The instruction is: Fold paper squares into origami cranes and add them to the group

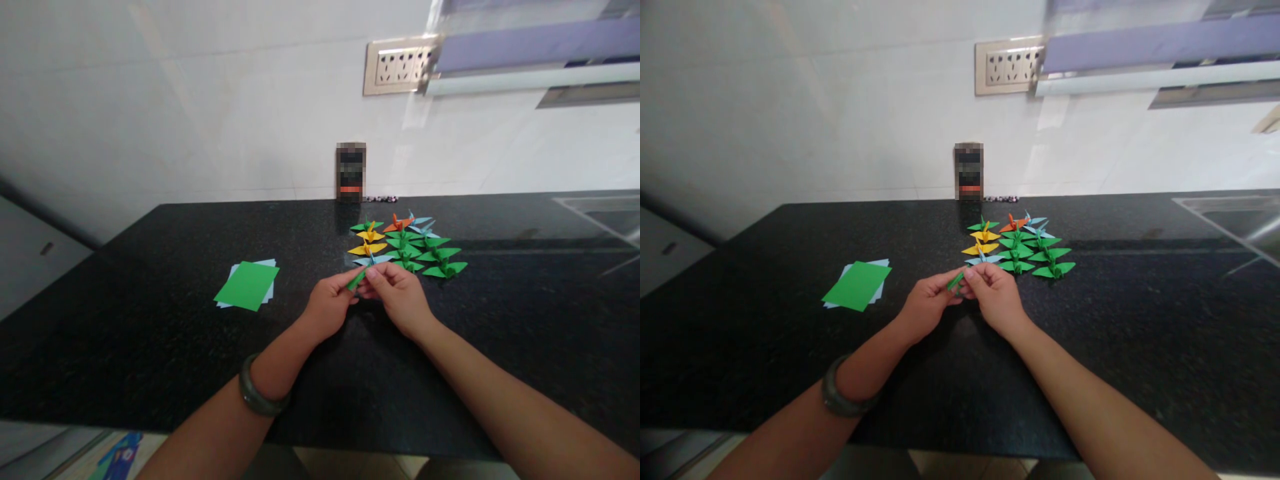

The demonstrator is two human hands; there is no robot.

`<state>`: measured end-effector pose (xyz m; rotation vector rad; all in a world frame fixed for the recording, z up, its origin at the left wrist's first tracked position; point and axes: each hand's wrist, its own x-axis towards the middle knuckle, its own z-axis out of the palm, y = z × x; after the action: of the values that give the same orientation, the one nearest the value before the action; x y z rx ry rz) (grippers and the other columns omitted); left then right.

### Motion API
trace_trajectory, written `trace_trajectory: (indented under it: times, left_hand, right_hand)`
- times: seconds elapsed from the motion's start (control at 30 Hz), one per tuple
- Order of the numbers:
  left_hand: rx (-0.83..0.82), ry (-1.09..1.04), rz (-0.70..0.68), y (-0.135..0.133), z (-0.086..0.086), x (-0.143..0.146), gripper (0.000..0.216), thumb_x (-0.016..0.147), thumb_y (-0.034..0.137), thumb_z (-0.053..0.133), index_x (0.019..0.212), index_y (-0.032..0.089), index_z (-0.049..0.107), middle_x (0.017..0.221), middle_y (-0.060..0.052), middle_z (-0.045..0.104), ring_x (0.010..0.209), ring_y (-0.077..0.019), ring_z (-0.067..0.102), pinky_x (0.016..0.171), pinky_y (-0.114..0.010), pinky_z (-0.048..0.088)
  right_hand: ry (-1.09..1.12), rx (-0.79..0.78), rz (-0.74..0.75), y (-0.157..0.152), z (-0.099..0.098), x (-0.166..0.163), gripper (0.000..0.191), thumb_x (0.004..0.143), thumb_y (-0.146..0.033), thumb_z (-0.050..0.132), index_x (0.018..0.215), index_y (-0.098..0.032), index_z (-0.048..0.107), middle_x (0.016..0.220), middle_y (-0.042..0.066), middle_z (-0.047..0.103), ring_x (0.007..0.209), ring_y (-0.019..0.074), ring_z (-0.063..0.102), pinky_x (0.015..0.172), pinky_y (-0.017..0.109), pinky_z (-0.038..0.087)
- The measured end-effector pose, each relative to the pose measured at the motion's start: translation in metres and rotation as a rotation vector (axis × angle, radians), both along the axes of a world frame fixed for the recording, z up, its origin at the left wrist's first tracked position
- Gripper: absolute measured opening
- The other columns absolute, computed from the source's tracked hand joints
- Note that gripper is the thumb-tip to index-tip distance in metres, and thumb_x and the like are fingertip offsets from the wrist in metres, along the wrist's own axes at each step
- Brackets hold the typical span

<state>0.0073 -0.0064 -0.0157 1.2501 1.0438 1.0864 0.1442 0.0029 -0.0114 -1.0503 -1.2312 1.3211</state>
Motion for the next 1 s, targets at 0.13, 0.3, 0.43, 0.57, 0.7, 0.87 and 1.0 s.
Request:
trace_trajectory:
  times: [0.13,0.3,0.43,0.57,0.7,0.87,1.0]
  left_hand:
    - [-0.001,-0.019,-0.020,0.001,-0.003,0.000,0.035,0.075,0.019,0.056,0.108,0.026,0.063,0.101,-0.001,0.066,0.086,-0.0152,0.059,0.070,-0.026,0.049]
    - [0.032,-0.068,-0.069,-0.002,0.001,0.002,0.041,0.070,0.015,0.060,0.111,0.021,0.062,0.101,-0.003,0.066,0.090,-0.0165,0.058,0.083,-0.030,0.045]
    - [-0.030,-0.183,-0.064,-0.004,0.005,0.004,0.030,0.070,0.022,0.063,0.100,0.015,0.065,0.095,-0.005,0.066,0.087,-0.0164,0.058,0.086,-0.032,0.043]
    - [-0.131,-0.319,0.040,-0.001,0.004,0.004,0.028,0.068,0.026,0.065,0.093,0.013,0.064,0.085,-0.004,0.065,0.076,-0.0143,0.058,0.078,-0.032,0.046]
    - [-0.137,-0.276,0.140,0.002,-0.001,0.003,0.024,0.069,0.033,0.063,0.079,0.012,0.064,0.069,-0.002,0.061,0.063,-0.0118,0.055,0.067,-0.029,0.047]
    - [-0.092,-0.191,0.211,0.004,-0.006,-0.001,0.030,0.071,0.039,0.062,0.087,0.014,0.064,0.066,0.000,0.059,0.059,-0.0116,0.052,0.064,-0.027,0.044]
    - [-0.047,-0.088,0.204,0.005,-0.006,-0.004,0.032,0.072,0.040,0.059,0.089,0.014,0.064,0.065,0.000,0.059,0.058,-0.0127,0.052,0.060,-0.026,0.043]
  right_hand:
    - [0.009,0.017,0.002,0.001,-0.002,0.000,0.028,0.069,-0.043,0.063,0.071,-0.015,0.058,0.062,0.000,0.062,0.055,0.0099,0.058,0.059,0.025,0.050]
    - [-0.003,0.002,-0.051,0.000,0.000,-0.001,0.021,0.068,-0.035,0.064,0.067,-0.016,0.057,0.059,-0.002,0.059,0.052,0.0093,0.054,0.055,0.024,0.047]
    - [-0.065,0.039,-0.053,-0.004,0.002,-0.003,0.013,0.065,-0.025,0.062,0.060,-0.016,0.055,0.057,-0.002,0.057,0.055,0.0101,0.052,0.056,0.024,0.044]
    - [-0.089,0.088,0.020,-0.009,0.003,-0.006,0.018,0.064,-0.023,0.060,0.050,-0.017,0.049,0.060,-0.001,0.056,0.059,0.0115,0.051,0.058,0.024,0.043]
    - [-0.123,0.059,0.060,-0.015,0.004,-0.011,0.018,0.063,-0.021,0.058,0.049,-0.018,0.047,0.055,-0.003,0.051,0.053,0.0097,0.047,0.052,0.022,0.040]
    - [-0.156,-0.092,0.114,-0.021,0.005,-0.015,0.017,0.064,-0.022,0.054,0.049,-0.017,0.048,0.042,-0.007,0.042,0.039,0.0060,0.037,0.040,0.019,0.031]
    - [-0.110,-0.206,0.147,-0.021,0.007,-0.015,0.015,0.063,-0.023,0.054,0.051,-0.016,0.050,0.042,-0.007,0.043,0.037,0.0052,0.038,0.038,0.018,0.033]
